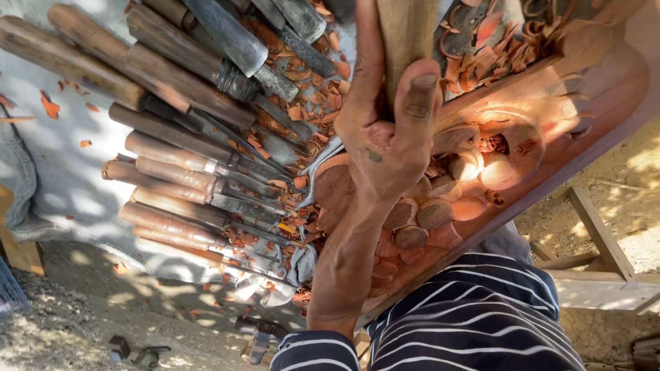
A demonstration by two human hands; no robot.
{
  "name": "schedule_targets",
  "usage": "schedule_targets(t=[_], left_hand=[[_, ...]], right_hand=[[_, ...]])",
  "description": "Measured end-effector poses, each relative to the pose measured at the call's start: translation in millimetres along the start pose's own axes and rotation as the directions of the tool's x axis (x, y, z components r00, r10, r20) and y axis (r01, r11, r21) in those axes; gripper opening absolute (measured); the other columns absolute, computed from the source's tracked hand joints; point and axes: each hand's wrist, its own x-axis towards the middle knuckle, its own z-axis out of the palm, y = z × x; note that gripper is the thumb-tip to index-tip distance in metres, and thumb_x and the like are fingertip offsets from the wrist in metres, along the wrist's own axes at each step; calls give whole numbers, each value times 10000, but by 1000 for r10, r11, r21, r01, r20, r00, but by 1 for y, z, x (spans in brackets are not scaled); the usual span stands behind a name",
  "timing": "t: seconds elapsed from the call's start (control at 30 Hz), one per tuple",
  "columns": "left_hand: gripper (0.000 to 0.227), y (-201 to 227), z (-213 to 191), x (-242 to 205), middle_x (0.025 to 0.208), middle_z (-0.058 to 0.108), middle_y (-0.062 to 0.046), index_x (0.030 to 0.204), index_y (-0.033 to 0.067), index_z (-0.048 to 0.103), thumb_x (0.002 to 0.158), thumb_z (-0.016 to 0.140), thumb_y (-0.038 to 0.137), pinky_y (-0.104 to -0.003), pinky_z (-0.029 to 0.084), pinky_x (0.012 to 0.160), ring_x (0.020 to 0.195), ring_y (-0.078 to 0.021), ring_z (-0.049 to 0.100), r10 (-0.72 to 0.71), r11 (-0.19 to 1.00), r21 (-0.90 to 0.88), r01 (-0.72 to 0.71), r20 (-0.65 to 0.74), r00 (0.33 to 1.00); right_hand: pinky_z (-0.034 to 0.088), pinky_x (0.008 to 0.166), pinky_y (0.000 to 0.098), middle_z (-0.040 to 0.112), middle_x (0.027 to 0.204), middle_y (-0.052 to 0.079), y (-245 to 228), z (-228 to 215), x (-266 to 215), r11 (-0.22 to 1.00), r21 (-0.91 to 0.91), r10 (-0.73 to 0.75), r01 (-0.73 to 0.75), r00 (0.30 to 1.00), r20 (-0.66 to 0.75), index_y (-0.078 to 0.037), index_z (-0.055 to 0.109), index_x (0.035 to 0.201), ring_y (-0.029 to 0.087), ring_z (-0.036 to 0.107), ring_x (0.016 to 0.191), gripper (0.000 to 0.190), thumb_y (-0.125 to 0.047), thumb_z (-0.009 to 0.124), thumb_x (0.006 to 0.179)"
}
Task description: Carving an ornate floral pattern into a wooden panel using various chisels and a mallet.
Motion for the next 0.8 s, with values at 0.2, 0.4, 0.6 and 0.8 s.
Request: schedule_targets(t=[0.2, 0.4, 0.6, 0.8], left_hand=[[560, 12, -3, -1, 963, 665, -29, 1634, 158, 222, 1239, 571, 346, -200, 495, 650, 712, -47, 548, 30, 998, 59, -30, 10, 1000], [707, 0, -3, 3, 844, 685, -9, 1665, 49, 253, 1109, 603, 309, -214, 513, 560, 642, -55, 600, -19, 1000, 3, 19, -28, 999], [683, 16, -4, -13, 1028, 724, -65, 1659, 32, 266, 1122, 624, 256, -208, 499, 606, 670, -31, 549, -94, 996, 4, 94, -80, 992], [802, 35, -4, -6, 857, 635, 23, 1655, -51, 200, 1067, 605, 314, -184, 480, 558, 632, -10, 579, -86, 993, -91, 76, -110, 990]], right_hand=[[505, 859, 267, 603, 1092, 30, 5, 1, 3, 999, -2, -49, 49, 999, 7, 3, 551, 1318, 118, 611, 953, 617, -469, 657, 935], [507, 892, 267, 600, 1131, 29, 22, 4, -1, 998, 19, -66, 65, 997, 41, -8, 537, 1348, 119, 612, 991, 644, -506, 650, 956], [509, 926, 268, 598, 1171, 28, 192, -33, -39, 997, 55, -58, 54, 996, 67, -19, 523, 1378, 120, 614, 1029, 672, -544, 645, 976], [510, 959, 269, 595, 1211, 27, 44, 4, -2, 990, 68, -126, 121, 988, 84, -31, 510, 1407, 122, 616, 1066, 699, -581, 641, 997]])
